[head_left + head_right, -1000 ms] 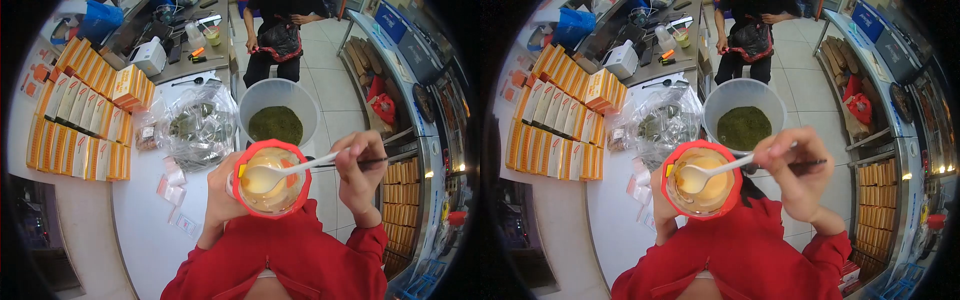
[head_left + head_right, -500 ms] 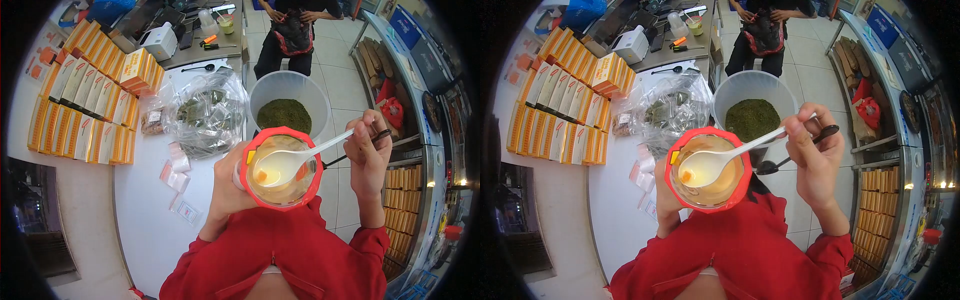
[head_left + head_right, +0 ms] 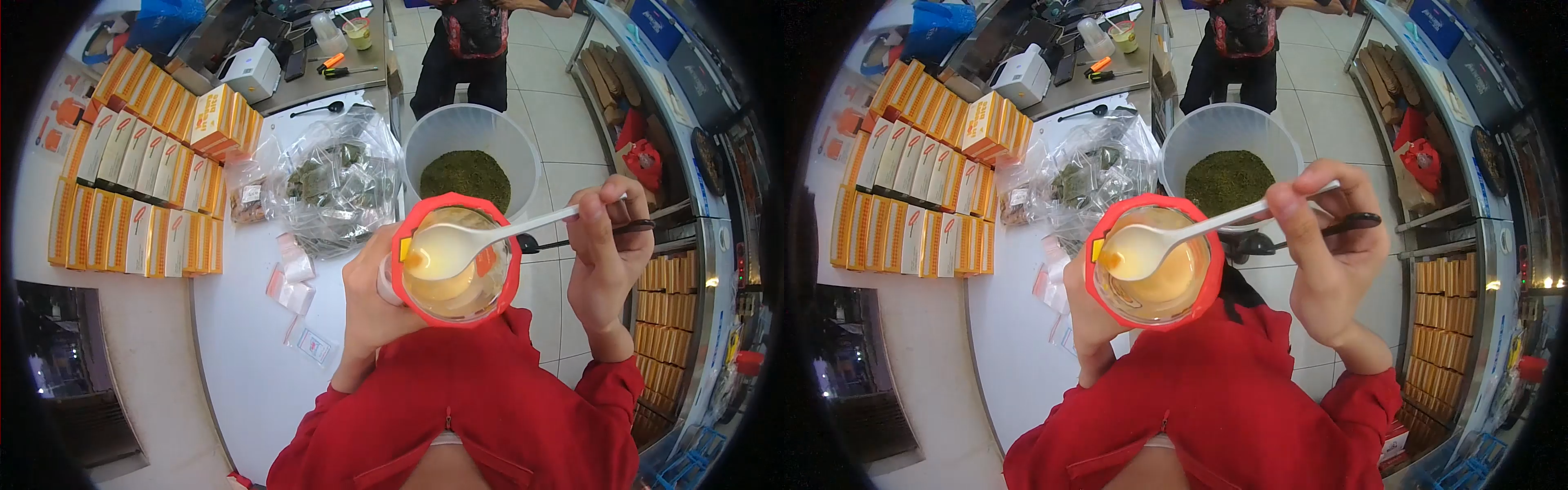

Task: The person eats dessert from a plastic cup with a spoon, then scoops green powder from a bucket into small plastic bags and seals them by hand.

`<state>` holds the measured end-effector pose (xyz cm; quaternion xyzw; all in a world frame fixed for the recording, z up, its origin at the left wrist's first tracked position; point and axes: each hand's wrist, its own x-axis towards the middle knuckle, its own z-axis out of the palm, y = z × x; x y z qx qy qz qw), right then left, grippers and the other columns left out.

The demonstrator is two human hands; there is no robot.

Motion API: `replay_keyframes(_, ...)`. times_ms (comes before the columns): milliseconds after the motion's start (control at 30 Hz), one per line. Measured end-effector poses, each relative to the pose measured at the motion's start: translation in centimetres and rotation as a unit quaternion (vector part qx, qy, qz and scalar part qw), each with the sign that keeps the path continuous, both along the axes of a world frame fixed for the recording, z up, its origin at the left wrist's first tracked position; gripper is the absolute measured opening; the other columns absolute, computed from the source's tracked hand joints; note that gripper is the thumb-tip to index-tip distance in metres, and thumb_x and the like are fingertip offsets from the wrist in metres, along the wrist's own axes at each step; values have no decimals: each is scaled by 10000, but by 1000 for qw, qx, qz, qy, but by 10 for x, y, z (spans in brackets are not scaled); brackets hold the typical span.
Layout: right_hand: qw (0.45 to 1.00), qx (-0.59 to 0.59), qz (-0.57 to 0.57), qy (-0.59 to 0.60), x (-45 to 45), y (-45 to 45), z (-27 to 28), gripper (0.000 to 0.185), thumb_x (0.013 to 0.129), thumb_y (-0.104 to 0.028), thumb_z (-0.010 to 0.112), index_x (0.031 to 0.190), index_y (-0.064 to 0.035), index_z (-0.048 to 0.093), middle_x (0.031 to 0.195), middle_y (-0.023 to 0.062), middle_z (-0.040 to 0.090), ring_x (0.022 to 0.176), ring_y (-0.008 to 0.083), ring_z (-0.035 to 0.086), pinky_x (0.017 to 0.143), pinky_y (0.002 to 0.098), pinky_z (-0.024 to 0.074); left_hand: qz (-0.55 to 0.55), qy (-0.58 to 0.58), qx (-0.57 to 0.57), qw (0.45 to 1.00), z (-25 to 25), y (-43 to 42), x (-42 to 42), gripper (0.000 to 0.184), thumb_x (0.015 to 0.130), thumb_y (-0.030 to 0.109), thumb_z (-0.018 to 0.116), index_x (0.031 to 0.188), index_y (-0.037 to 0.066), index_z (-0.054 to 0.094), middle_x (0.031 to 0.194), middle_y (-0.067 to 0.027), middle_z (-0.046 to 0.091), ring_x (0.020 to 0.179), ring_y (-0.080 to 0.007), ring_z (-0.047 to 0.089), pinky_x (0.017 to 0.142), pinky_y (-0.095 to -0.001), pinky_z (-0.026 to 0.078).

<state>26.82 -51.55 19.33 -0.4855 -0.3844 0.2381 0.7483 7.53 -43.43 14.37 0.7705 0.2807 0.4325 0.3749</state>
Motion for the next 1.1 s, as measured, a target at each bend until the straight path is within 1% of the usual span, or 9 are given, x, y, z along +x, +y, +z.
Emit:
replay_keyframes(67,1000,1,-6,28,2,-1,-2,135,840,-28,571,950,-21,493,766,66,616,504,-4,425,445,142,263,-2,-4,-17,1000,-1,0,1,590,481,210,841,972,12,580,882,-99,607,757,-214,610,689,-294,471)
replay_keyframes(133,999,-32,18,12,4,-2,-5,127,877,-61,525,980,-62,451,776,45,547,452,-4,251,456,162,225,-3,-8,-33,999,-2,1,1,607,468,219,849,974,15,583,894,-100,609,764,-215,612,695,-298,471)
replay_keyframes(233,995,15,30,99,4,4,-16,140,847,-45,569,963,-29,492,757,79,613,429,-14,277,408,160,173,4,7,-50,999,-2,2,1,623,461,222,852,985,18,584,908,-102,613,775,-216,615,699,-298,472)
replay_keyframes(333,981,-27,39,186,5,5,-18,143,847,-45,569,965,-25,490,756,82,613,424,-11,262,404,164,157,2,11,-30,999,-1,3,0,624,468,223,849,994,19,582,906,-103,613,781,-213,616,702,-295,471)
replay_keyframes(467,981,-29,38,187,7,3,-19,142,846,-45,569,964,-25,492,753,80,614,426,-14,263,406,161,158,4,-8,-66,998,-3,1,-4,602,498,181,821,1018,7,572,907,-110,612,790,-221,617,711,-288,469)
replay_keyframes(633,996,-60,28,63,5,-5,-8,142,837,-52,580,951,-29,498,738,72,616,437,-22,277,408,156,169,-1,-42,-98,994,-2,0,-3,592,516,157,798,1036,-1,563,914,-120,611,794,-227,617,717,-288,468)
replay_keyframes(933,989,-33,42,140,5,-2,-10,141,842,-46,571,960,-27,497,725,63,609,428,-16,265,409,161,166,-6,0,-57,998,-6,4,-3,614,488,179,816,1023,9,567,915,-119,609,791,-236,614,714,-298,467)
replay_keyframes(1000,987,-30,51,148,7,1,-13,138,846,-45,566,963,-25,496,727,66,607,424,-15,257,407,166,164,-18,52,-12,998,-3,5,-4,661,519,168,826,1086,-23,544,965,-110,631,839,-166,618,743,-277,476)
replay_keyframes(1100,982,-38,63,176,8,2,-15,133,855,-50,557,969,-22,495,728,69,602,418,-11,243,404,174,159,-10,59,2,998,-1,5,-3,638,521,172,825,1065,-20,553,944,-112,632,825,-174,623,728,-278,478)
